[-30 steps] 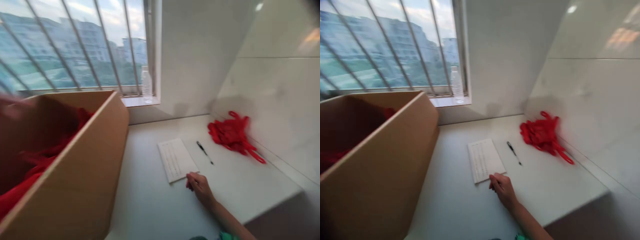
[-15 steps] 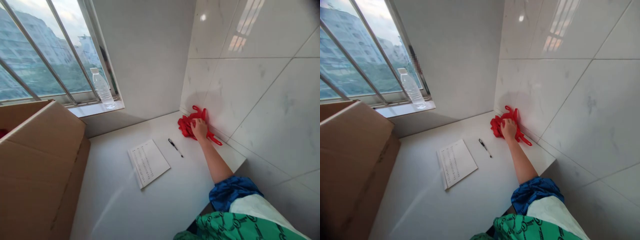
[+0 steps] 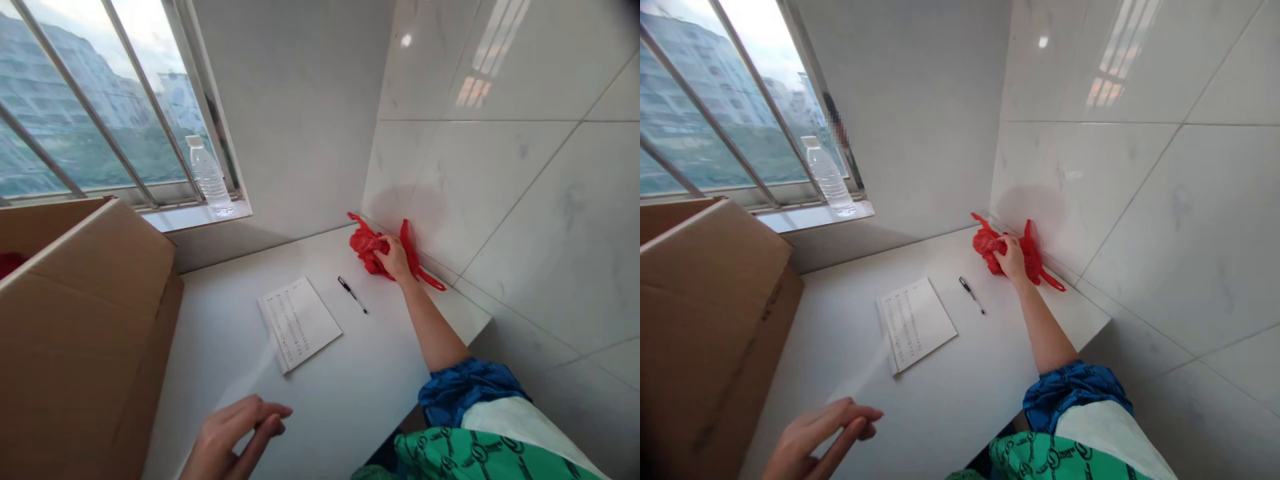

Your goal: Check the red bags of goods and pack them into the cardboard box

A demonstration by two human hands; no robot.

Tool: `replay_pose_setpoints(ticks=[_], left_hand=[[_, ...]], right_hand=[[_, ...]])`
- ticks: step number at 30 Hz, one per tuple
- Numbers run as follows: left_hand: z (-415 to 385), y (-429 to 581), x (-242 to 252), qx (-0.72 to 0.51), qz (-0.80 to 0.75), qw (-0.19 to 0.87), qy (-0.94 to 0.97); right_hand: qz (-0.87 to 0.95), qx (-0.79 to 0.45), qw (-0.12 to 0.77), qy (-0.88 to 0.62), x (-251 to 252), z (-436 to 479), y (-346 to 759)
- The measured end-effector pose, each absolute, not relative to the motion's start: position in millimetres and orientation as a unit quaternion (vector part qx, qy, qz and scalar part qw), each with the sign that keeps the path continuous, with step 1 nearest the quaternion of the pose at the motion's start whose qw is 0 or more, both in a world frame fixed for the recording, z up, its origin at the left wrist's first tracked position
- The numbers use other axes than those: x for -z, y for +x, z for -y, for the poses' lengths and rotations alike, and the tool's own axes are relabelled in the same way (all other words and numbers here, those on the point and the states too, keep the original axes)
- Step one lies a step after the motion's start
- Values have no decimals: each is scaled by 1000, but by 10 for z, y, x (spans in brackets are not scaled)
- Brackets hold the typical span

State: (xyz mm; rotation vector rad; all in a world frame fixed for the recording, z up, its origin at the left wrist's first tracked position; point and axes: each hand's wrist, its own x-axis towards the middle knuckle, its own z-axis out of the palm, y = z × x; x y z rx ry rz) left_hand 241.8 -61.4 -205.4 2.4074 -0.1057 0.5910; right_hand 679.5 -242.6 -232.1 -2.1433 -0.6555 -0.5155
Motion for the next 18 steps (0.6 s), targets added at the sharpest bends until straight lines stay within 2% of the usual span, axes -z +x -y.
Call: replay_pose_setpoints(ticks=[6,9,12,14,16,18], left_hand=[[508,2672,2068,-215,-110,408,880],[407,2849,2138,-245,-166,447,844],[290,3009,2218,-267,-196,425,842],[231,3130,2259,-275,-207,400,849],[194,3285,2283,-287,-206,379,855],[181,3472,2297,-293,-199,351,867]], right_hand=[[491,105,523,-688,2123,1808,5965],[592,-10,460,-662,2133,1693,5473],[641,-156,404,-634,2177,1702,5202],[605,-149,443,-644,2239,1692,5181],[537,-74,493,-681,2342,1648,5251],[487,-24,500,-716,2480,1590,5354]])
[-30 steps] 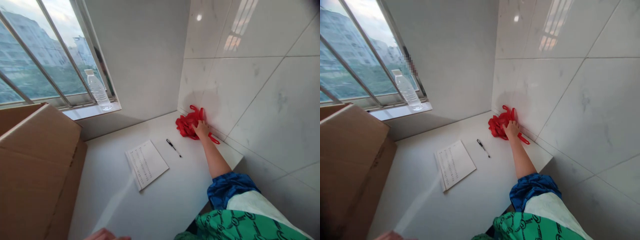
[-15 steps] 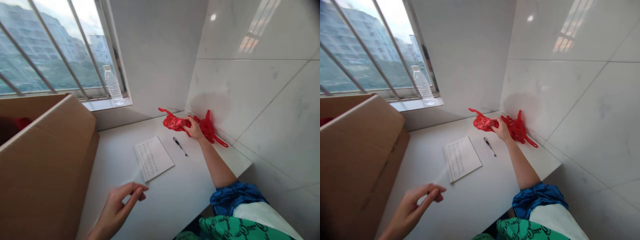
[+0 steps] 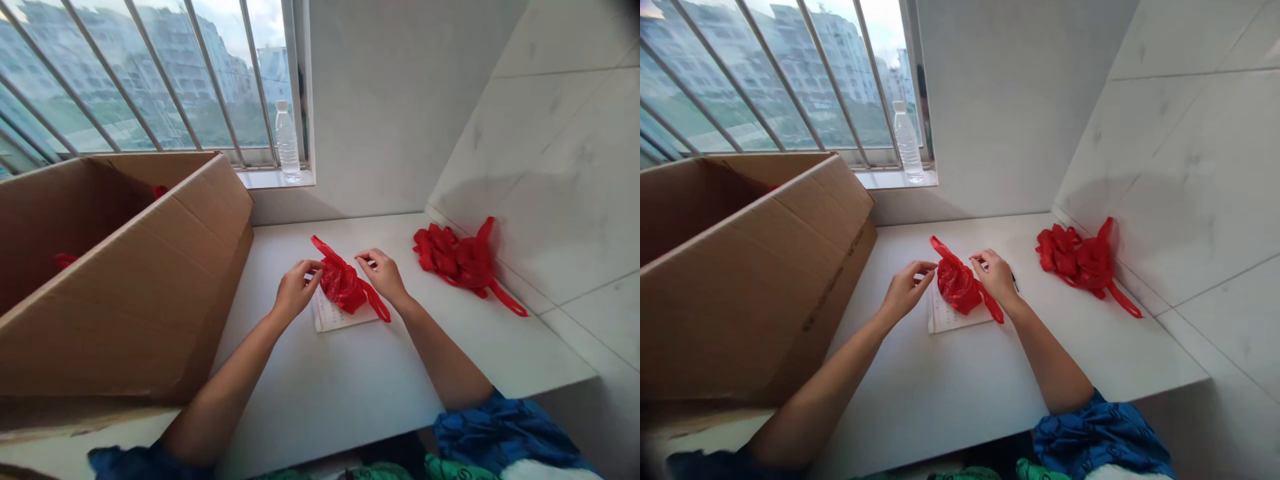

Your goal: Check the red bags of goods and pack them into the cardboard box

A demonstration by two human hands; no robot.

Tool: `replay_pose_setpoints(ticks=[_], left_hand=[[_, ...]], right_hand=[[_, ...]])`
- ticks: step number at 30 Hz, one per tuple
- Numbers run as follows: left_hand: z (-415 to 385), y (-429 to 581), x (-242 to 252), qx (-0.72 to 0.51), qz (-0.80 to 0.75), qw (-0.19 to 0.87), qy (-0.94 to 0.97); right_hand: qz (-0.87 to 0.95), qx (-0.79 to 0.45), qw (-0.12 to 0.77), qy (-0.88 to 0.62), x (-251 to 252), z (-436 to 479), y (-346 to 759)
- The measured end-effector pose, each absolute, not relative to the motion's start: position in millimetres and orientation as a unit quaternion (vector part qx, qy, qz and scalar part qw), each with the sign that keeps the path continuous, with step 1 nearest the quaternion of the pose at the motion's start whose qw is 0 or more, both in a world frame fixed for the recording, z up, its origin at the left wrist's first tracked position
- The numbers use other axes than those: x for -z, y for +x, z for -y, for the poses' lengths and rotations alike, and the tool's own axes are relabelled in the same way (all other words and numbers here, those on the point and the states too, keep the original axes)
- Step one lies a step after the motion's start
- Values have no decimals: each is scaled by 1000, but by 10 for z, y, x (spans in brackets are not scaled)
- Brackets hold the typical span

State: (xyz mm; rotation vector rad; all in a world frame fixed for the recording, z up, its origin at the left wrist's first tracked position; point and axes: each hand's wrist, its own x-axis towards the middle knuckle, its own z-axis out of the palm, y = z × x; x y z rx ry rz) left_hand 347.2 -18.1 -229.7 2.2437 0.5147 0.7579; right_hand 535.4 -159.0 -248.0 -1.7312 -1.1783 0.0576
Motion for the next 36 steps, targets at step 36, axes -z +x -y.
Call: replay_pose_setpoints(ticks=[36], left_hand=[[115,3640,2040,-146,-189,179,954]], right_hand=[[527,-79,498,-684,2534,1605,5198]])
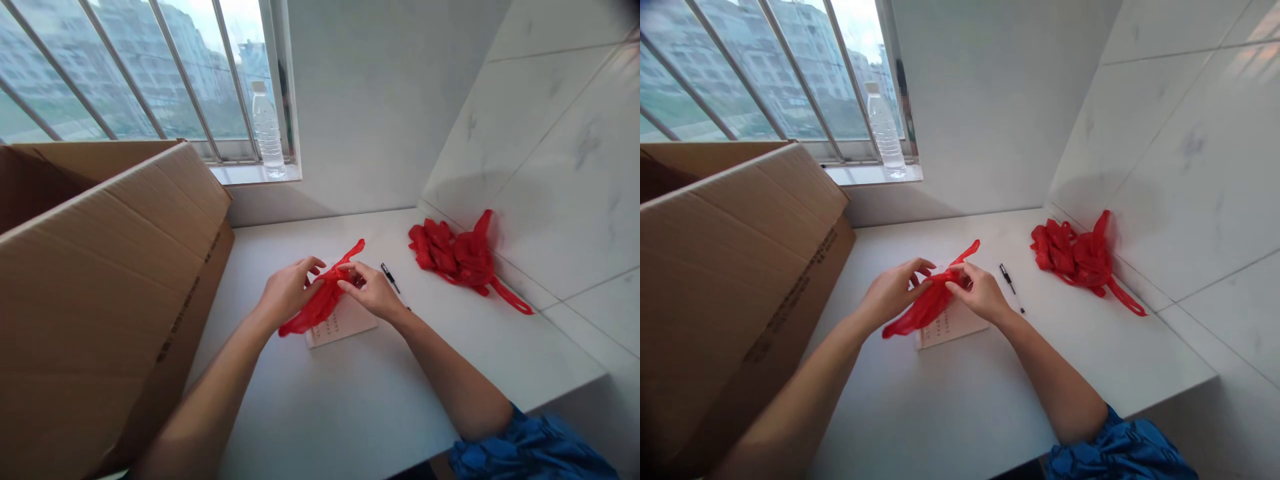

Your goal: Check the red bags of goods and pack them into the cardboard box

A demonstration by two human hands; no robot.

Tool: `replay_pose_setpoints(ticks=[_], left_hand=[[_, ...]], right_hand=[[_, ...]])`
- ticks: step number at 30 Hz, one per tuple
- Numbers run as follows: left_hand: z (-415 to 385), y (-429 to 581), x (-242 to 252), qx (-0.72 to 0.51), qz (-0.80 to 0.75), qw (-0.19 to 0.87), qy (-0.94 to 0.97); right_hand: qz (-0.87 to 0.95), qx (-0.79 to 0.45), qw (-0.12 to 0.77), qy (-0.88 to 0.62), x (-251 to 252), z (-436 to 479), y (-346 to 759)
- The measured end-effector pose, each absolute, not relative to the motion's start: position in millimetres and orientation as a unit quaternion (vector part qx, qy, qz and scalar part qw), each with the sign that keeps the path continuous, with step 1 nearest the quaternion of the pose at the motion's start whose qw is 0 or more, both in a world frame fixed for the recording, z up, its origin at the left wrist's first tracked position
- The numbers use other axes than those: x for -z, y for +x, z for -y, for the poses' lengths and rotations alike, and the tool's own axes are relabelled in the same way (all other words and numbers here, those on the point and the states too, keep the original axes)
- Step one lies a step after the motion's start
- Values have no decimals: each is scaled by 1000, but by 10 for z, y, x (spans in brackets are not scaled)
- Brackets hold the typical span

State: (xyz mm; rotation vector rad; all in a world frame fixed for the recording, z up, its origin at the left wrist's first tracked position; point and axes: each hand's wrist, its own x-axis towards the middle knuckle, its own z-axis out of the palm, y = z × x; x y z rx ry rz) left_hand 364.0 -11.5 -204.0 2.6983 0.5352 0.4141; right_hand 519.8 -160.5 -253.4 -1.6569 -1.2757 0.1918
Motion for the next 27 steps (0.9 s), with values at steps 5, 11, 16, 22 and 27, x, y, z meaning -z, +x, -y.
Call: replay_pose_setpoints(ticks=[5,11,16,22,27], left_hand=[[217,3691,2101,-127,-128,171,969],[202,3734,2145,-146,-119,154,970],[108,3694,2073,-154,-110,160,969],[-9,3584,1935,-163,-178,145,960],[161,3599,1943,-186,-149,114,965]], right_hand=[[536,-97,497,-676,2595,1577,5175],[541,-74,457,-702,2600,1613,5203],[532,-22,435,-727,2539,1654,5281],[462,-11,503,-730,2487,1658,5358],[511,17,461,-725,2492,1641,5252]])
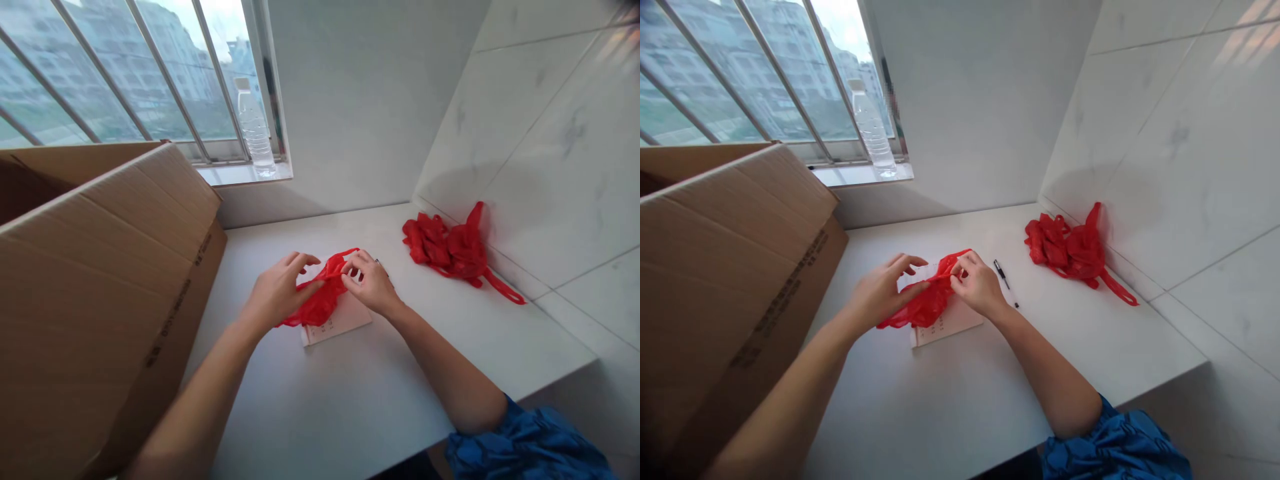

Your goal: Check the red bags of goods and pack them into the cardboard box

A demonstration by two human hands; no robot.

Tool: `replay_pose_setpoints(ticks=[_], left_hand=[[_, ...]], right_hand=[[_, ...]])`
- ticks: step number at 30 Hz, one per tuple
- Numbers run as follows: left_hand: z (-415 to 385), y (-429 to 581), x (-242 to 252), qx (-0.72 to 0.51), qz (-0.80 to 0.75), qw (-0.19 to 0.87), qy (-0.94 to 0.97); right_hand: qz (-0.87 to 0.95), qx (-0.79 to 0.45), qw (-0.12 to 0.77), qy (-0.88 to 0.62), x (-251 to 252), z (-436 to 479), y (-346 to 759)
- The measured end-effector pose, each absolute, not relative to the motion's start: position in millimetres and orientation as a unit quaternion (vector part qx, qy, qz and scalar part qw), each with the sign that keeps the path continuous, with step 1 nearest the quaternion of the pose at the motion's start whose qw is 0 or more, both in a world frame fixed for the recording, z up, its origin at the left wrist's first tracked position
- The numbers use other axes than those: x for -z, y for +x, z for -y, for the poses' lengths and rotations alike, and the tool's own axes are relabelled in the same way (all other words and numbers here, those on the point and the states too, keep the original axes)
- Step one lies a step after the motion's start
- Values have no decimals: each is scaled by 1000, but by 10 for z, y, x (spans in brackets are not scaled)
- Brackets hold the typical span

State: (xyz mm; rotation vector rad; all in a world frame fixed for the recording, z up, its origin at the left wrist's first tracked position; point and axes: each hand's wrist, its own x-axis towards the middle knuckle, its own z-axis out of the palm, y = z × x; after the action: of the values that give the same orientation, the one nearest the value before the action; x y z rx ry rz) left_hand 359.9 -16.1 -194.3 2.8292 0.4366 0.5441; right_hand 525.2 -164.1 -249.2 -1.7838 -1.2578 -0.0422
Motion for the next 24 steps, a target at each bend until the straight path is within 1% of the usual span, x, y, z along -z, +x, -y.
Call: replay_pose_setpoints(ticks=[4,7,9,11,16,18,21,24], left_hand=[[259,3652,1993,-129,-134,79,979],[253,3674,2015,-143,-111,94,979],[234,3675,2014,-165,-94,96,977],[210,3663,1998,-180,-80,94,976],[124,3580,1894,-211,-86,101,969],[104,3543,1859,-220,-98,88,967],[120,3520,1855,-218,-89,75,969],[186,3544,1889,-204,-67,85,973]], right_hand=[[536,24,420,-732,2479,1650,5165],[543,22,408,-734,2477,1649,5119],[546,11,417,-726,2480,1640,5105],[537,2,444,-717,2484,1628,5115],[410,-23,597,-689,2492,1614,5239],[372,-51,631,-679,2488,1620,5276],[407,-53,612,-676,2449,1642,5256],[483,3,539,-690,2389,1666,5176]])
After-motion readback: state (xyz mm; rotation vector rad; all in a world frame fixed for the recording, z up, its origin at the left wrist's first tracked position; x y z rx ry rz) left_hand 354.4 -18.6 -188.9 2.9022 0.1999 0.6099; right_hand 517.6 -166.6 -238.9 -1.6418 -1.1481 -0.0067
